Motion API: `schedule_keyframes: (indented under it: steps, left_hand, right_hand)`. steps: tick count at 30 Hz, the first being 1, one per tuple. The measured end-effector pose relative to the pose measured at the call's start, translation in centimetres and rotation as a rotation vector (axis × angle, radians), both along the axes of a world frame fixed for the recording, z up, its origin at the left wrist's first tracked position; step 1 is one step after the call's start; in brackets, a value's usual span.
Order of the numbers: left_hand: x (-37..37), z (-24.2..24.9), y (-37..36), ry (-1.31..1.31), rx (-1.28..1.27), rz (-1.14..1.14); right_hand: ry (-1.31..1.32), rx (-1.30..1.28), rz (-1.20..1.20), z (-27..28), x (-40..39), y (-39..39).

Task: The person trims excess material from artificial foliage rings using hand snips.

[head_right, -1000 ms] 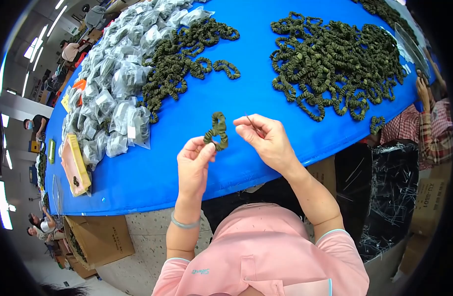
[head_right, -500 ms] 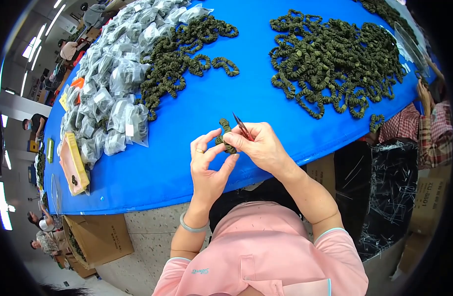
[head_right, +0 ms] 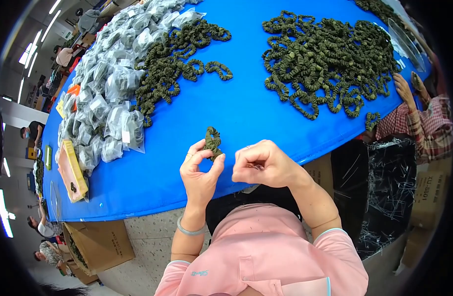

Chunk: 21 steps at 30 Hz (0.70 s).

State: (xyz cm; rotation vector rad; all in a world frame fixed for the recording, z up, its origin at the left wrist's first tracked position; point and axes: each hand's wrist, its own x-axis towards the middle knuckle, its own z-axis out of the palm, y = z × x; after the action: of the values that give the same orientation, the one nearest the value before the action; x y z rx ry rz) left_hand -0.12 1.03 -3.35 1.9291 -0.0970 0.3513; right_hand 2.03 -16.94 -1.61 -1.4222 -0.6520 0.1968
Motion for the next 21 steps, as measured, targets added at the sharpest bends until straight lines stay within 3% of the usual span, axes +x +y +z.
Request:
schedule_keyframes:
  steps: [5, 9, 14, 21]
  left_hand:
    - [-0.2, 0.1, -0.2, -0.002, -0.071, -0.049]
    - [-0.4, -0.6, -0.1, 0.142, -0.496, -0.129]
    - [-0.4, 0.2, 0.4, 0.287, -0.685, -0.184]
    - [-0.6, -0.1, 0.4, 0.207, -0.554, -0.194]
  right_hand:
    - [0.228, -0.109, -0.34, 1.6, -0.1, 0.6]
    - [-0.116, -0.19, -0.548, 1.3, 0.1, 1.1]
    - [-0.201, -0.287, -0.455, -0.2, 0.0, 0.1]
    - [-0.441, -0.37, -0.454, -0.4, 0.3, 0.1]
